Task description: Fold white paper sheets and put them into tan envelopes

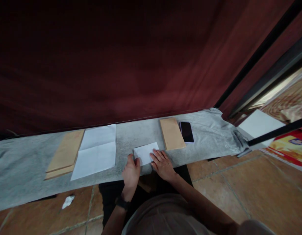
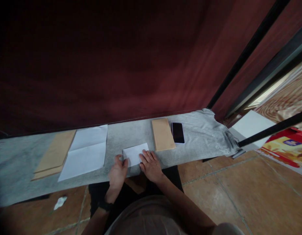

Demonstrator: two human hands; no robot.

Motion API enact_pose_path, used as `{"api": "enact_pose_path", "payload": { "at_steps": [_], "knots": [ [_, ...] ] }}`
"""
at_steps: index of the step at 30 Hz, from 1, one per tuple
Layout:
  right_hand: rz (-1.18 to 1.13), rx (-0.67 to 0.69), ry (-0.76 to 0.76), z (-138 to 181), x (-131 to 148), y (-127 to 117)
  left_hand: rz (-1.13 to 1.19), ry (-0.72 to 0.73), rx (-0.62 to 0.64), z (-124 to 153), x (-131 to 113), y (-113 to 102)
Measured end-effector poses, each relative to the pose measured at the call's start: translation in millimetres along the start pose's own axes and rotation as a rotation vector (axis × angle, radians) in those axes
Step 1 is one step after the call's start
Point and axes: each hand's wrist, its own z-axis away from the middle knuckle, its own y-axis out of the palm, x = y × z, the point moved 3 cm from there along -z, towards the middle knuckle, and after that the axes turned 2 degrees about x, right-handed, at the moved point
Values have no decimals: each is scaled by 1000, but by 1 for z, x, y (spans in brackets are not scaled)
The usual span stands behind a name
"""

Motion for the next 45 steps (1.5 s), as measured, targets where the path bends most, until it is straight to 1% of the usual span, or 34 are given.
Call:
{"api": "enact_pose_path", "payload": {
  "at_steps": [2,3,5,6,7,9,11,14,16,20,22,26,32,38,40,45],
  "knots": [
    [2,-5,-3,0,0,1,-154,200,-69,0,-11,1],
    [2,-10,-4,-1,0,1,-184,311,-69,-1,-18,5],
    [-1,-19,-2,-1,1,2,-212,498,-22,-5,-29,16],
    [-4,-23,-2,0,1,3,-228,559,9,-8,-32,23],
    [-7,-26,-3,0,1,3,-253,591,34,-10,-33,29],
    [-14,-27,-7,2,1,3,-308,604,69,-14,-30,38],
    [-17,-22,-7,3,1,2,-339,597,79,-15,-21,43],
    [-27,-10,14,-2,2,-2,-349,602,64,-13,-8,42],
    [-39,-11,26,-11,4,-4,-362,600,61,-11,-2,40],
    [-56,-14,-28,-32,12,1,-398,616,105,-9,-2,38],
    [-42,-9,-41,-37,14,6,-401,625,121,-8,-3,37],
    [11,0,-14,-34,9,13,-375,612,107,-5,1,31],
    [72,-15,52,-26,0,14,-323,583,61,6,9,23],
    [88,-2,77,-29,3,12,-337,715,99,28,8,26],
    [62,21,60,-33,10,11,-341,729,107,31,9,28],
    [-13,148,-90,-44,34,16,-326,751,115,30,13,27]
  ]
}}
